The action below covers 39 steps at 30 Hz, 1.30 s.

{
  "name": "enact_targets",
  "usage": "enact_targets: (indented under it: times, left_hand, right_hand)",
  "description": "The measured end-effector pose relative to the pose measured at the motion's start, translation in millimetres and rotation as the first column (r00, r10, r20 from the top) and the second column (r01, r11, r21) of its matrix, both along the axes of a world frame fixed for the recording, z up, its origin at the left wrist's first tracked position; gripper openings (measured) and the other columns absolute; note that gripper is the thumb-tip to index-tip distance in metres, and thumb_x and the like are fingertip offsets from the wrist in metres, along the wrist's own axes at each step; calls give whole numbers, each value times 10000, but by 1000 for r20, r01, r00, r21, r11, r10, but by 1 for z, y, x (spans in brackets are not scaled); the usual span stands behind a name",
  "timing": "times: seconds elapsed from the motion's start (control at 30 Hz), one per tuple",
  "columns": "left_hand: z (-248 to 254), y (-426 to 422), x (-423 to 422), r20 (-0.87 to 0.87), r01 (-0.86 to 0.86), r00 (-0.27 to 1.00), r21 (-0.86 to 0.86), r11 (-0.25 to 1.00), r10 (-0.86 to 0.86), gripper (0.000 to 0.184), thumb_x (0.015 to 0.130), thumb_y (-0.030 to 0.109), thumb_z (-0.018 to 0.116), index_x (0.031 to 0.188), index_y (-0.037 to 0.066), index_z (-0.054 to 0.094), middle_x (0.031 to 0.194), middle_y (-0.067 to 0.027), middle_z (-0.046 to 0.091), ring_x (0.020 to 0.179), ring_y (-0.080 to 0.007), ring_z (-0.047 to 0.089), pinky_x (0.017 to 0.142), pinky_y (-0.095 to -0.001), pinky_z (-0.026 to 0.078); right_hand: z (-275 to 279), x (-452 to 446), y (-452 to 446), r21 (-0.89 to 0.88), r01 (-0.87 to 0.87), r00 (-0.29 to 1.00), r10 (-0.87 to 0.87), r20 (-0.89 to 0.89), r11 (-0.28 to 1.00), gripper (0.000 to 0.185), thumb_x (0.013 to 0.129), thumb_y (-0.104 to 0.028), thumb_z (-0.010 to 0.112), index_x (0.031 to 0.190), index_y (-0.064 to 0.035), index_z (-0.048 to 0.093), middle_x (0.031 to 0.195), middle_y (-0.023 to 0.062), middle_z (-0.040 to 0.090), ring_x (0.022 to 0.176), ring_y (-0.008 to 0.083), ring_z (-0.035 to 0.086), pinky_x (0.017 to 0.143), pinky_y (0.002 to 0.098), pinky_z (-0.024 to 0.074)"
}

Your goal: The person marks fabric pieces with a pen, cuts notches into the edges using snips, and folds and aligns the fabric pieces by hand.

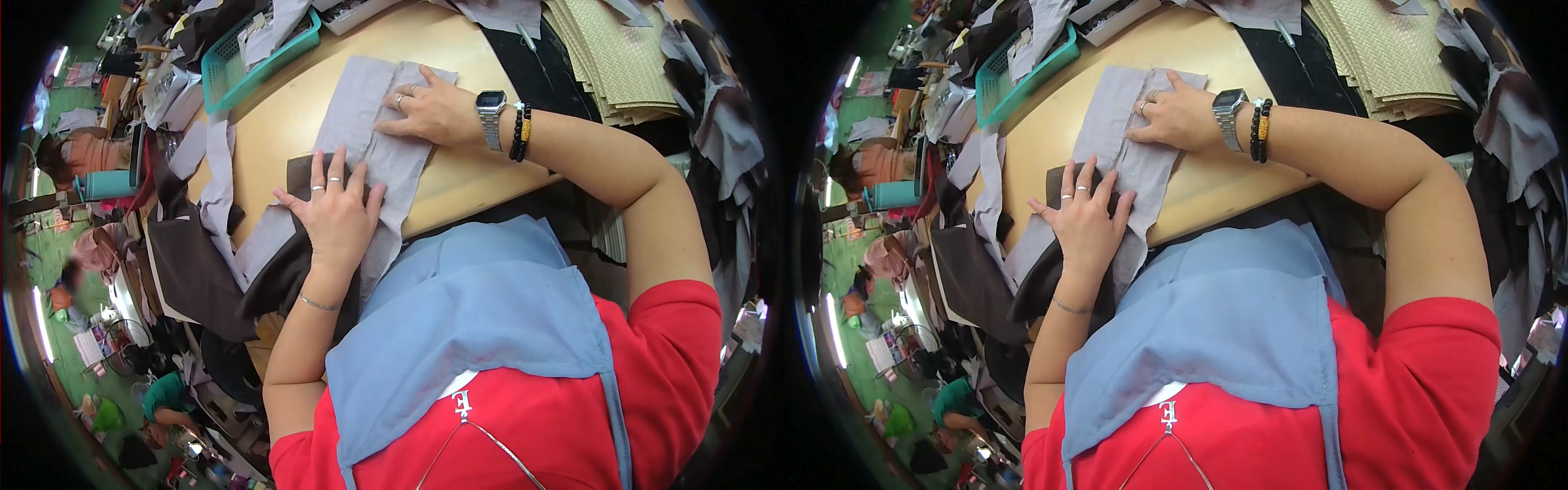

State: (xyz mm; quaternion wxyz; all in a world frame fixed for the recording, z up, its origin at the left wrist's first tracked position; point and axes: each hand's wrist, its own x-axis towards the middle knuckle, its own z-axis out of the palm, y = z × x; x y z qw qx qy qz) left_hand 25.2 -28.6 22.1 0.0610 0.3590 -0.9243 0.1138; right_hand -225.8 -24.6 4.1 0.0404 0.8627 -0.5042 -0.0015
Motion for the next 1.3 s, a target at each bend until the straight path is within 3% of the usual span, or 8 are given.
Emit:
enact_targets:
  times: [0.2, 0.4, 0.6, 0.8, 1.0, 1.1, 1.2, 1.3]
  left_hand:
    - [0, 4, 3, -18, -31, 999, 15, 999, 31, 350, 863, 453, 673, 1095, 196, 720, 1378, -19, 558, 1389, -263, 402, 968, -839, 116]
    - [1, 8, 10, -40, -49, 998, 32, 998, 50, 326, 865, 447, 675, 1082, 210, 726, 1364, -16, 566, 1371, -273, 424, 977, -832, 106]
    - [3, 10, 14, -56, -49, 997, 41, 998, 52, 297, 868, 433, 679, 1068, 218, 731, 1351, -12, 575, 1362, -273, 436, 981, -829, 105]
    - [0, 10, 17, -60, -41, 997, 16, 999, 42, 305, 870, 436, 678, 1081, 221, 727, 1317, -4, 597, 1344, -264, 457, 986, -818, 101]
    - [-2, 10, 25, -113, -15, 993, 39, 999, 20, 280, 861, 403, 701, 1061, 209, 730, 1273, 31, 620, 1300, -222, 504, 1013, -777, 129]
    - [-5, 9, 32, -195, 12, 981, 65, 998, 1, 236, 832, 368, 732, 1018, 225, 717, 1217, 57, 634, 1245, -199, 544, 1026, -773, 134]
    - [-5, 10, 39, -266, 8, 964, 128, 992, 27, 199, 823, 330, 748, 982, 217, 712, 1159, 72, 650, 1193, -181, 579, 1031, -752, 181]
    - [-5, 10, 46, -324, 23, 946, 115, 993, 16, 128, 810, 270, 767, 894, 191, 712, 1082, 68, 678, 1070, -161, 638, 1071, -684, 205]
  right_hand:
    - [10, 10, 1, 143, 12, 1000, -8, -30, 990, 492, 936, -149, 505, 1416, -247, 453, 1427, 140, 471, 1252, 291, 544, 1060, 648, 370]
    - [3, 17, 0, 8, -58, 997, 59, -57, 998, 478, 958, -157, 472, 1424, -264, 454, 1402, 174, 483, 1240, 292, 549, 1061, 641, 371]
    - [11, 23, 7, 86, -20, 999, 24, -46, 996, 463, 972, -157, 445, 1419, -275, 466, 1395, 180, 487, 1246, 287, 544, 1064, 631, 373]
    - [21, 33, 15, 128, -28, 999, 32, -26, 991, 455, 965, -176, 461, 1416, -232, 476, 1385, 169, 501, 1245, 280, 544, 1064, 636, 367]
    - [4, 44, 15, 55, -76, 997, 75, 18, 996, 455, 956, -173, 468, 1410, -205, 480, 1347, 156, 523, 1237, 275, 544, 1047, 621, 389]
    - [1, 47, 15, 45, -93, 995, 90, 53, 995, 393, 954, -214, 485, 1336, -136, 533, 1357, 170, 523, 1189, 273, 579, 982, 652, 410]
    - [4, 50, 16, 17, -128, 988, 126, 91, 992, 432, 942, -177, 477, 1372, -178, 514, 1279, 154, 546, 1198, 283, 554, 1012, 571, 429]
    - [9, 57, 19, 61, -102, 987, 94, 131, 993, 434, 935, -182, 474, 1365, -183, 525, 1270, 162, 547, 1168, 302, 564, 954, 528, 466]
